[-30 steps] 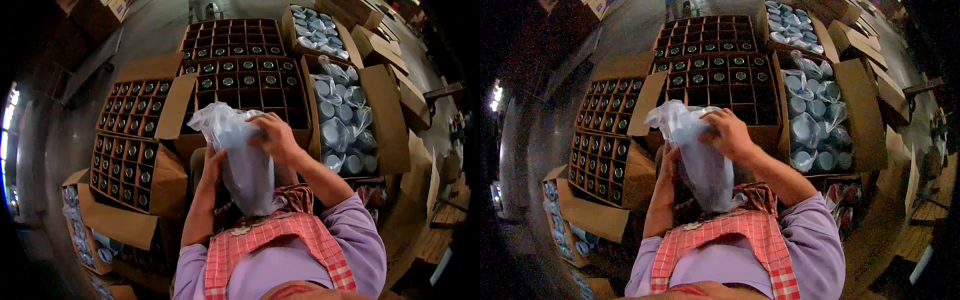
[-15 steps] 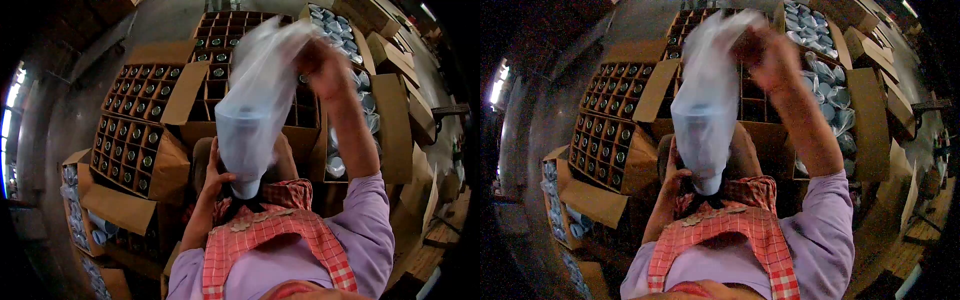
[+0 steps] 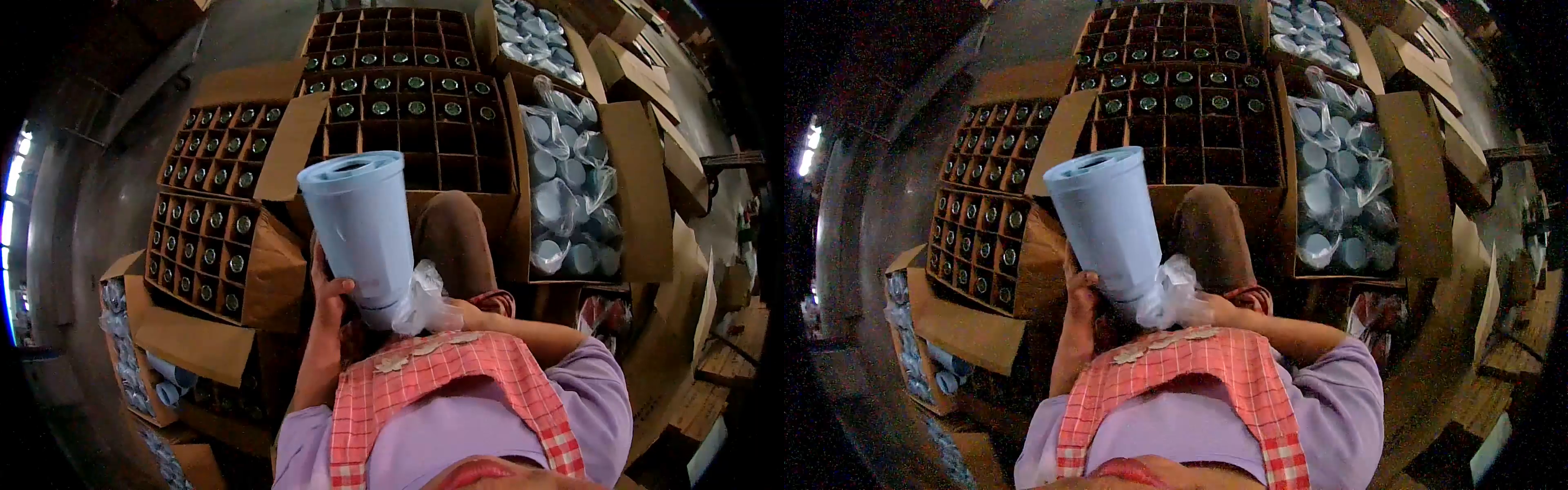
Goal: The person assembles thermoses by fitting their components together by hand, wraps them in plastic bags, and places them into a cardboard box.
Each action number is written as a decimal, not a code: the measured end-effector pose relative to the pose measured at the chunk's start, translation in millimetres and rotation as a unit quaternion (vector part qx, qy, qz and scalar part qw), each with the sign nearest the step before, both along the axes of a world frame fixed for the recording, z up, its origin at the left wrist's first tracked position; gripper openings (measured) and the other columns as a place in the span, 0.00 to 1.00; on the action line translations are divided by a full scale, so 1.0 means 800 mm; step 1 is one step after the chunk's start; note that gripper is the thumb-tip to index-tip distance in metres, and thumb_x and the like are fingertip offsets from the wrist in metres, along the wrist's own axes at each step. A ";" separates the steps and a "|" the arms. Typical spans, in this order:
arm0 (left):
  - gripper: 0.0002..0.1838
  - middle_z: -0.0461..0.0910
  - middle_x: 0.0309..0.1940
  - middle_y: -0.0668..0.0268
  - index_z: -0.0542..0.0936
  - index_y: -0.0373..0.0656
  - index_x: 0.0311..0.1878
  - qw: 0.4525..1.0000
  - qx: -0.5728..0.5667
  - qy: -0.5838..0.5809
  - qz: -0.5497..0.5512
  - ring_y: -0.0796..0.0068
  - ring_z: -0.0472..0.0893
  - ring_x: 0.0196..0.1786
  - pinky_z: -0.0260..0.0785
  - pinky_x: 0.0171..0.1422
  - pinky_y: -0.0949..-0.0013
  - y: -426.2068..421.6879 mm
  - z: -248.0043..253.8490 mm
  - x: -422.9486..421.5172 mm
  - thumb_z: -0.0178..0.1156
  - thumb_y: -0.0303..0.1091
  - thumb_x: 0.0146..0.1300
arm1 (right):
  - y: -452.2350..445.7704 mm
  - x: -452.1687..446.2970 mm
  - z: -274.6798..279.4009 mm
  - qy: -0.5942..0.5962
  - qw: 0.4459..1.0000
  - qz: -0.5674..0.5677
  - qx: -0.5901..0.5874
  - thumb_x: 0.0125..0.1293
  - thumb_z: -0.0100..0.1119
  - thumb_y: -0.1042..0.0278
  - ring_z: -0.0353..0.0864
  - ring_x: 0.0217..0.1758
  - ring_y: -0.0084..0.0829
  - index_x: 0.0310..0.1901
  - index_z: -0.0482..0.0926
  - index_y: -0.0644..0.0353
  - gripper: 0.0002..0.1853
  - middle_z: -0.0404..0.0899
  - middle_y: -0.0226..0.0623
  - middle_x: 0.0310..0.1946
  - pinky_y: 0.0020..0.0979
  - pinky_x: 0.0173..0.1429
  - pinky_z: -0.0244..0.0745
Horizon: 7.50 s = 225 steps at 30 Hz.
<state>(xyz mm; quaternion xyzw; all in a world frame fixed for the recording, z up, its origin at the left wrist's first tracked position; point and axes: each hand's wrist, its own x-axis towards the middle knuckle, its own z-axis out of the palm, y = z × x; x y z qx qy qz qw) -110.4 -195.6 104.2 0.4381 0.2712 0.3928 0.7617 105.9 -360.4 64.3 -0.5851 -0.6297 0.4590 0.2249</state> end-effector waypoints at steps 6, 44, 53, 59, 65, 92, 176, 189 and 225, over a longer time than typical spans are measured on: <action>0.58 0.70 0.60 0.63 0.60 0.44 0.71 0.994 0.037 0.080 -0.068 0.64 0.69 0.62 0.60 0.67 0.64 -0.034 0.015 0.044 0.72 0.28 0.26 | 0.013 0.094 0.145 -0.066 0.986 0.107 -0.114 0.60 0.58 0.65 0.81 0.34 0.33 0.42 0.83 0.61 0.12 0.84 0.43 0.35 0.35 0.42 0.75; 0.38 0.70 0.51 0.58 0.65 0.38 0.58 0.934 0.290 0.102 0.180 0.60 0.72 0.54 0.64 0.60 0.59 0.057 0.058 0.071 0.67 0.42 0.43 | 0.178 0.165 0.145 0.195 0.880 -0.396 0.176 0.70 0.51 0.55 0.75 0.38 0.24 0.54 0.78 0.65 0.21 0.79 0.32 0.38 0.26 0.44 0.70; 0.43 0.69 0.52 0.52 0.63 0.39 0.59 0.753 0.611 0.154 0.190 0.50 0.71 0.55 0.65 0.58 0.52 0.089 0.048 0.088 0.69 0.56 0.48 | 0.217 0.184 0.124 0.303 0.869 -0.378 0.096 0.69 0.48 0.45 0.74 0.32 0.22 0.46 0.79 0.68 0.27 0.77 0.32 0.31 0.25 0.37 0.70; 0.41 0.66 0.60 0.54 0.60 0.39 0.65 0.924 0.319 0.134 0.164 0.51 0.70 0.60 0.65 0.62 0.51 0.131 -0.059 0.046 0.60 0.54 0.54 | 0.223 0.159 0.164 0.126 0.899 -0.339 0.244 0.69 0.53 0.59 0.78 0.37 0.30 0.55 0.74 0.68 0.21 0.81 0.38 0.39 0.30 0.44 0.73; 0.33 0.67 0.62 0.57 0.64 0.44 0.66 0.987 -0.163 -0.006 0.011 0.55 0.70 0.62 0.67 0.62 0.50 0.135 0.017 0.077 0.50 0.53 0.61 | 0.209 0.119 0.192 -0.146 0.778 -0.018 0.611 0.59 0.58 0.61 0.75 0.56 0.49 0.53 0.75 0.62 0.22 0.73 0.46 0.58 0.42 0.57 0.74; 0.35 0.69 0.53 0.51 0.65 0.40 0.57 0.912 0.320 0.108 0.233 0.51 0.74 0.52 0.70 0.52 0.54 0.168 0.022 0.050 0.62 0.53 0.52 | 0.284 0.152 0.123 0.316 0.885 -0.291 0.181 0.69 0.50 0.54 0.78 0.48 0.35 0.57 0.74 0.66 0.24 0.78 0.43 0.46 0.31 0.52 0.72; 0.42 0.72 0.54 0.56 0.68 0.37 0.59 0.987 -0.055 0.105 -0.104 0.61 0.74 0.54 0.69 0.57 0.62 0.166 0.041 -0.115 0.65 0.50 0.39 | 0.152 -0.014 0.160 0.201 0.893 -0.347 0.202 0.60 0.59 0.77 0.71 0.32 0.18 0.37 0.73 0.63 0.06 0.75 0.30 0.29 0.21 0.38 0.68; 0.29 0.77 0.53 0.55 0.71 0.36 0.59 0.953 -0.246 -0.139 -0.106 0.58 0.77 0.54 0.71 0.59 0.56 0.128 -0.102 -0.160 0.55 0.47 0.61 | 0.060 0.008 0.141 0.306 0.861 -0.357 0.191 0.55 0.61 0.78 0.78 0.35 0.24 0.40 0.76 0.64 0.10 0.77 0.34 0.34 0.24 0.39 0.73; 0.53 0.76 0.42 0.54 0.62 0.32 0.65 0.819 0.514 0.203 0.157 0.57 0.78 0.43 0.71 0.50 0.61 -0.007 0.236 0.064 0.74 0.46 0.35 | 0.109 0.037 0.085 0.596 0.707 -0.324 0.199 0.65 0.57 0.58 0.73 0.58 0.36 0.61 0.68 0.62 0.26 0.73 0.40 0.56 0.36 0.60 0.72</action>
